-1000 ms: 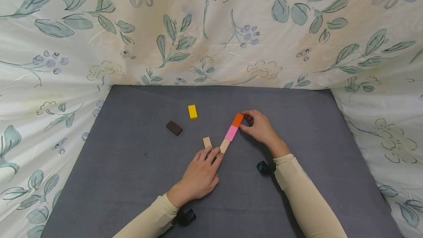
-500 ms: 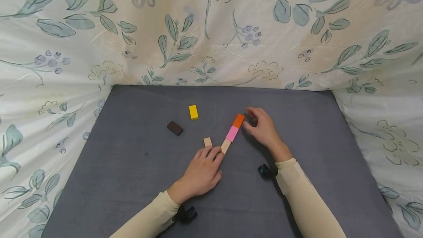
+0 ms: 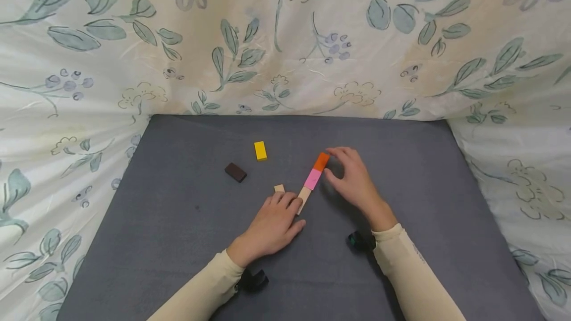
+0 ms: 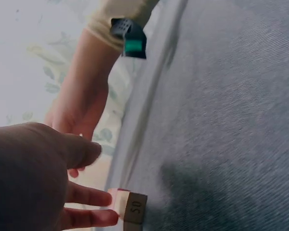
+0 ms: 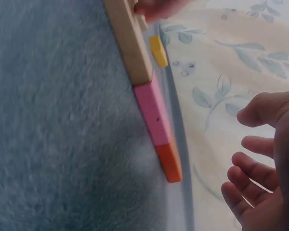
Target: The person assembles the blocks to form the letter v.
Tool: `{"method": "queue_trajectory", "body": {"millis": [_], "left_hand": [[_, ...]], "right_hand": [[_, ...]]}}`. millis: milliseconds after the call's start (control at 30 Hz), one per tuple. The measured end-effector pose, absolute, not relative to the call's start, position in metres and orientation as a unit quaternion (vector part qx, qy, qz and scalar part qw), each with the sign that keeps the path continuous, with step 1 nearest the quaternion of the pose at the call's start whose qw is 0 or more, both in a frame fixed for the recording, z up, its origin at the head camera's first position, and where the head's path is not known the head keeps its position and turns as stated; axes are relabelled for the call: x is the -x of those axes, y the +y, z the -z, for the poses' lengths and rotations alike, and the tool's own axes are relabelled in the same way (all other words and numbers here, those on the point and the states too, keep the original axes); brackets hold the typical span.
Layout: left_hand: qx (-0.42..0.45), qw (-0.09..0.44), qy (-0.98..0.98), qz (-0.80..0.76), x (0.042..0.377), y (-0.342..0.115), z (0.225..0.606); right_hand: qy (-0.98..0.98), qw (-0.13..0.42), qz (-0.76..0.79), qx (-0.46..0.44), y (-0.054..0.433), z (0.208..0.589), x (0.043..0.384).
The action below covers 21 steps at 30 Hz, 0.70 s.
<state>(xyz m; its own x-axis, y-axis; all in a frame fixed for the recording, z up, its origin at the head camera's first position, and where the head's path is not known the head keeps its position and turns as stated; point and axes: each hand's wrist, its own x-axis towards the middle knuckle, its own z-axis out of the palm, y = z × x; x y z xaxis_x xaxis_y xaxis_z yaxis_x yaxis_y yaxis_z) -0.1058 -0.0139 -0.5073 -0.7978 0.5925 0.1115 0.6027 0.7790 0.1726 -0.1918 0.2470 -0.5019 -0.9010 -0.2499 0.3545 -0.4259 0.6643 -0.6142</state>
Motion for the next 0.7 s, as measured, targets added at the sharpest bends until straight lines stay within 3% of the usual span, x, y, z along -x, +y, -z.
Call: {"method": "queue_trajectory", "body": {"millis": [300,600,700], "left_hand": [[0.313,0.015,-0.92,0.236,0.114,-0.037,0.507],[0.208,0.097,-0.905,0.358,0.128,-0.09,0.514],[0.159,0.102,-0.912,0.365,0.133,-0.107,0.515]], "right_hand": [[-0.903,0.142,-0.346,-0.214,0.239,0.492,0.176],[-0.901,0.144,-0.329,-0.243,0.231,0.486,0.158],[-0.901,0.129,-0.324,-0.257,0.225,0.485,0.151]]}}
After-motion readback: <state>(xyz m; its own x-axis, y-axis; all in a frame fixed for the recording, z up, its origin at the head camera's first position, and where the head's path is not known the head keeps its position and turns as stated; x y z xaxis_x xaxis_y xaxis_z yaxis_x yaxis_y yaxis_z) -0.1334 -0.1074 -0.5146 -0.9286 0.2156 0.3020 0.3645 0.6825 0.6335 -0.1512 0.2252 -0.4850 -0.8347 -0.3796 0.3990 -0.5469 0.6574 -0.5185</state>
